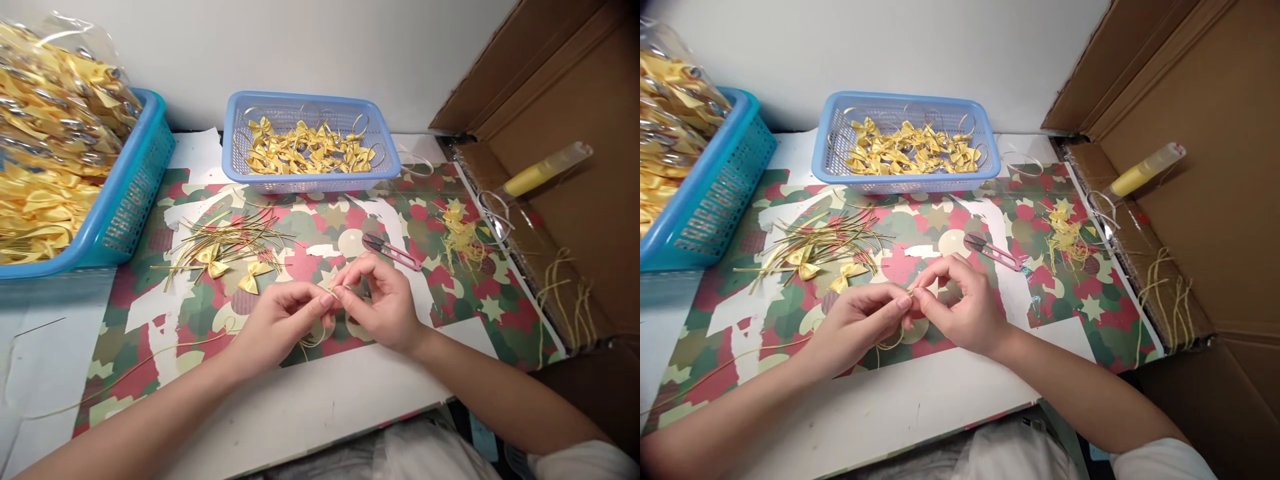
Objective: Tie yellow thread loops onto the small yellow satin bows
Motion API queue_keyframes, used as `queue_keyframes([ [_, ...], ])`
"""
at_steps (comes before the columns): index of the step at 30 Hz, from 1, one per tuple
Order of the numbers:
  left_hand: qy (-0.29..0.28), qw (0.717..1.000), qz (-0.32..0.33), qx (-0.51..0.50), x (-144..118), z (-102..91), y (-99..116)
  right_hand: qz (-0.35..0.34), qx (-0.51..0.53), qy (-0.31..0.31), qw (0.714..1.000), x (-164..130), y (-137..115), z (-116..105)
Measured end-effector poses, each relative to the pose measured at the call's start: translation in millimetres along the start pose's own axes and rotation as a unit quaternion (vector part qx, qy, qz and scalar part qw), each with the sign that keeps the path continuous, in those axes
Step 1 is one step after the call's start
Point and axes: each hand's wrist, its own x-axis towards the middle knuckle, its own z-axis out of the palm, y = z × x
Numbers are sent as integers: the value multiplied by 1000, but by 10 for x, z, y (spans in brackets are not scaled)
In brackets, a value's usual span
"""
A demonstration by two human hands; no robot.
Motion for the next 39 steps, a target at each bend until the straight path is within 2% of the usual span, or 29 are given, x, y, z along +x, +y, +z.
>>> queue_keyframes([
  [5,28,998,29,42,5,24,28,8,9,6,1000,5,-7,23],
  [16,30,986,101,131,-11,22,7,59,-8,61,996,34,7,-20],
  [18,29,984,107,139,-9,18,-2,25,-19,54,998,54,-10,-50],
  [21,29,981,116,153,-7,13,-10,-80,-77,22,994,76,-56,-82],
  [25,31,963,160,213,-7,6,-10,-187,-188,-39,963,97,-83,-100],
  [27,35,949,189,248,-5,3,-9,-194,-228,-60,952,103,-74,-105],
  [30,38,937,211,277,1,0,-8,-172,-239,-73,953,104,-60,-109],
  [35,31,931,220,291,3,-7,-14,-150,-210,-85,962,105,-65,-105],
  [39,24,928,224,296,1,-15,-26,-157,-206,-90,962,113,-62,-103],
])
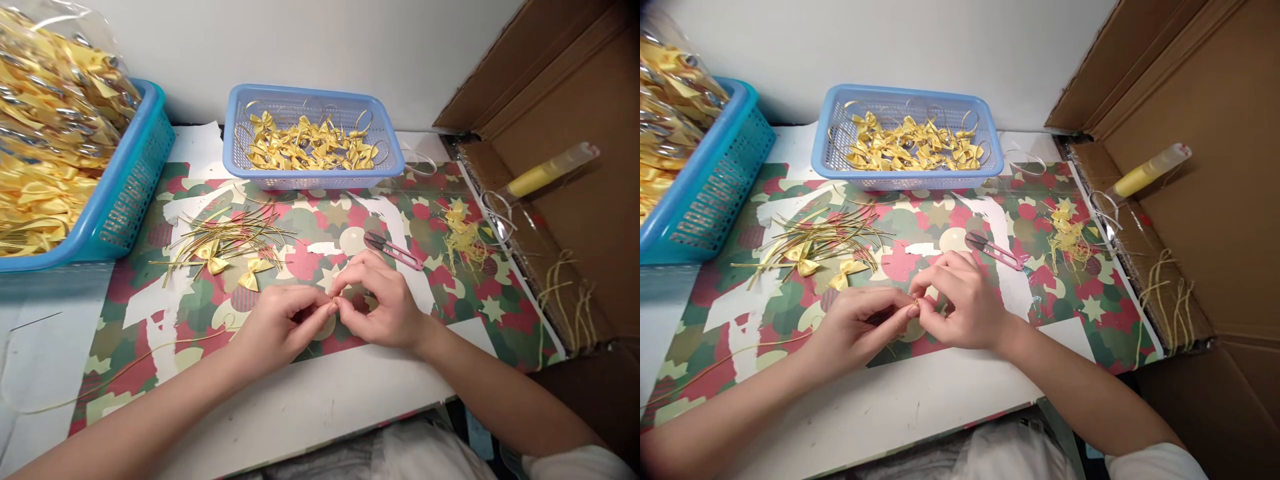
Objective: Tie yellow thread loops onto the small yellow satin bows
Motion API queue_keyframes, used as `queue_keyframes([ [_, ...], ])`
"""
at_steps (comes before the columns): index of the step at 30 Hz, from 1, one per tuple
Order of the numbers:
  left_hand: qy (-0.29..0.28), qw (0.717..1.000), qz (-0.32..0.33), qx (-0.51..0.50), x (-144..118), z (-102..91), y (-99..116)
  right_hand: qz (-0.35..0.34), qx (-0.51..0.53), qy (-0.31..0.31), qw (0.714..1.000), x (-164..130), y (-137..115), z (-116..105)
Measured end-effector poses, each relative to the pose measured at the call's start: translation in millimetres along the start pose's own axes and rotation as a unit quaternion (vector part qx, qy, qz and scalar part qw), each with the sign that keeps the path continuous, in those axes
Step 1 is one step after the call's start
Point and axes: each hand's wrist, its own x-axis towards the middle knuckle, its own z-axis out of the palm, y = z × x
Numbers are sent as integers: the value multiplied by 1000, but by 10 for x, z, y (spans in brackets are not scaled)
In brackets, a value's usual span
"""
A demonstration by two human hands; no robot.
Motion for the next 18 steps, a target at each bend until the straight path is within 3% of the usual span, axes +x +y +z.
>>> queue_keyframes([
  [5,-2,1000,-8,-4,-3,-6,-5,14,-13,60,998,-12,14,7],
  [11,20,999,-32,-9,12,-22,27,165,110,106,974,-43,-2,41],
  [14,19,999,-34,-15,6,-21,20,233,226,101,940,-44,7,65],
  [18,18,999,-39,-25,-5,-21,-2,303,408,88,856,-21,54,68],
])
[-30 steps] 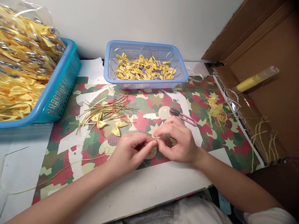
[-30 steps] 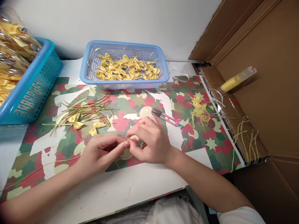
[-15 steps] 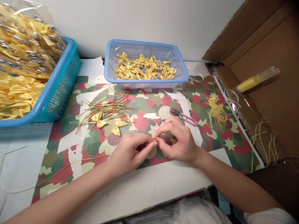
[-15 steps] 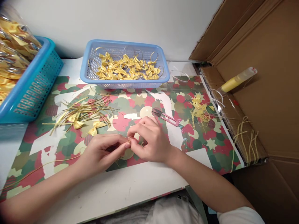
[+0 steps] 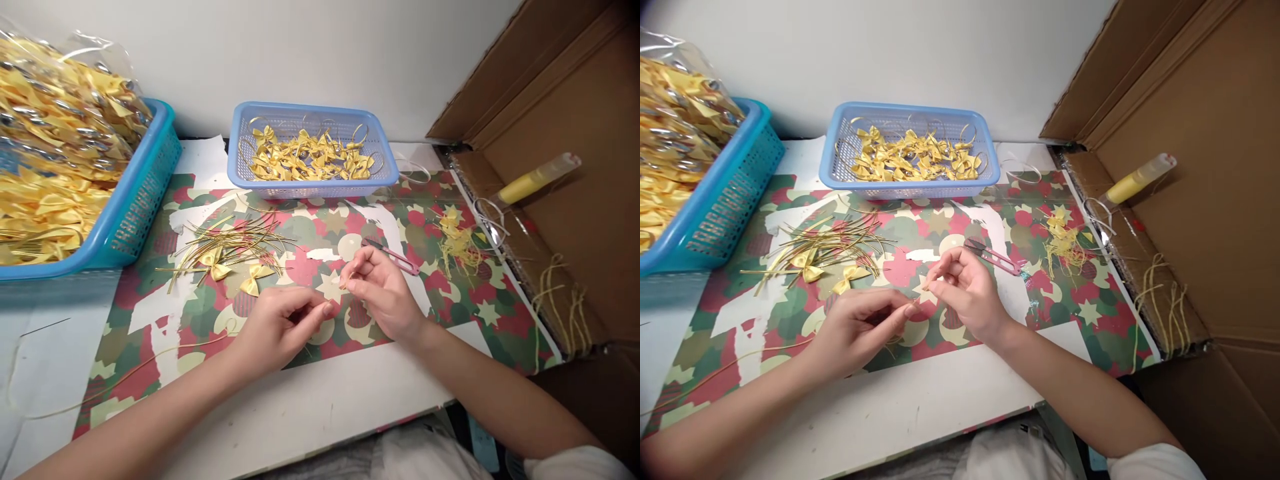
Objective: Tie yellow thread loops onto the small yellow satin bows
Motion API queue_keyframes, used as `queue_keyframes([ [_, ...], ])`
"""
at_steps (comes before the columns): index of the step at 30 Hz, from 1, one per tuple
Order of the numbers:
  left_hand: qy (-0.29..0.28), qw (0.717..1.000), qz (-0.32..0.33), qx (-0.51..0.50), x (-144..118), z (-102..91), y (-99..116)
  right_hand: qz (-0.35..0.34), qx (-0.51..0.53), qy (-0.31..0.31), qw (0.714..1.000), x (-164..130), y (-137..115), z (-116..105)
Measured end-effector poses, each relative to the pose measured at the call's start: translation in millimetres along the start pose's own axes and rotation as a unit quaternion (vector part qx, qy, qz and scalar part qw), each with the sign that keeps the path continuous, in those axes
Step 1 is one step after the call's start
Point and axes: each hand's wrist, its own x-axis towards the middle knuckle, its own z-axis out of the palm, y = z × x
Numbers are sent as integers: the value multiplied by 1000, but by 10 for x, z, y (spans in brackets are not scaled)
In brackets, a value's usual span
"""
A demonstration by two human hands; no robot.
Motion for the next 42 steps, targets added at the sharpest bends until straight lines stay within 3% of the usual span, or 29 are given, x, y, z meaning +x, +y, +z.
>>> queue_keyframes([
  [3,7,1000,-5,-11,-7,8,-1,14,53,15,998,41,-23,-49],
  [8,28,997,-53,-42,7,-6,8,-133,-47,61,988,69,-70,-127],
  [10,21,999,-28,-2,30,-69,24,-169,-102,63,978,68,-60,-134],
  [13,-17,989,47,139,65,-251,95,-190,-156,79,966,75,-20,-134],
  [17,-30,955,30,293,27,-561,228,-209,-190,109,953,103,34,-143],
  [21,-46,943,13,329,-88,-740,296,-239,-225,105,939,101,41,-130],
  [25,-105,941,60,315,-106,-809,410,-266,-285,74,918,62,-13,-83],
  [26,-97,943,80,308,-96,-838,456,-270,-309,58,910,51,-31,-68],
  [28,-27,944,107,312,-88,-917,541,-278,-363,16,889,32,-61,-32],
  [30,60,930,106,348,-130,-996,568,-295,-422,-38,856,13,-69,13],
  [31,72,922,95,370,-175,-1022,547,-304,-451,-70,836,4,-63,38],
  [34,-4,916,65,397,-394,-1018,361,-333,-517,-158,773,-19,-9,122],
  [36,-39,915,57,398,-561,-976,199,-353,-531,-182,748,-21,40,175],
  [39,-22,901,54,429,-746,-936,28,-378,-544,-203,721,15,100,238],
  [42,10,886,44,462,-847,-928,-60,-383,-577,-250,677,83,126,262],
])
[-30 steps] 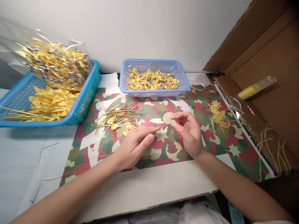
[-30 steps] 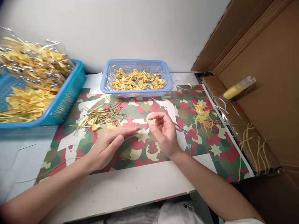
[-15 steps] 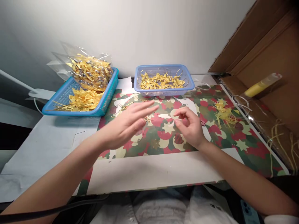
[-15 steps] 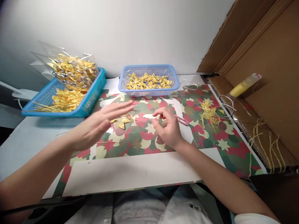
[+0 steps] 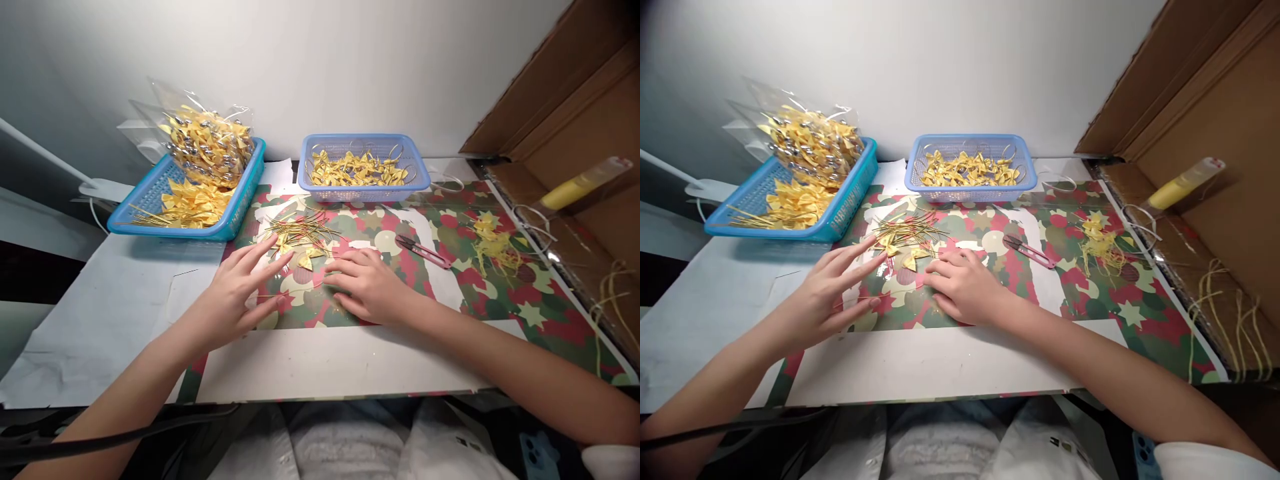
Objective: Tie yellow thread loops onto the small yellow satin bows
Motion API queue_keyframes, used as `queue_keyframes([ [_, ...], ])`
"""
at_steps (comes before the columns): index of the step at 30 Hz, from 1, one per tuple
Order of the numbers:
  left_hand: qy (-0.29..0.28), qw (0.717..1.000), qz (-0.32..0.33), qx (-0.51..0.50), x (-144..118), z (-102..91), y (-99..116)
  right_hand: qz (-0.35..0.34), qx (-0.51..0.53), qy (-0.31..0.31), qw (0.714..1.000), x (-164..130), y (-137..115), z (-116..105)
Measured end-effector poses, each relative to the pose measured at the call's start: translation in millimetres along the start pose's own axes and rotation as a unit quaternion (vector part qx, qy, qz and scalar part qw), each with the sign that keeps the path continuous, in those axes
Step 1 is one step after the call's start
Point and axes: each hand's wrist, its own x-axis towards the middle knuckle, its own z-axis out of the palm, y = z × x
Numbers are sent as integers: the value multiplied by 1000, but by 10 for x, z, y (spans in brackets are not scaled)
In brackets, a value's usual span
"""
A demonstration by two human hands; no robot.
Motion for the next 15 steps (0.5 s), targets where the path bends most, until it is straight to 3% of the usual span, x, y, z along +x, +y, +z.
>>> queue_keyframes([
  [4,-39,999,22,30,-181,151,-44,25,-28,-59,998,-57,71,-52],
  [8,-93,993,42,56,-410,314,-110,70,-31,-57,995,-334,68,-233],
  [12,-73,996,39,44,-514,354,-119,103,-33,-61,992,-570,-13,-392],
  [15,-45,998,23,29,-526,342,-72,73,-41,-62,995,-523,-40,-368],
])
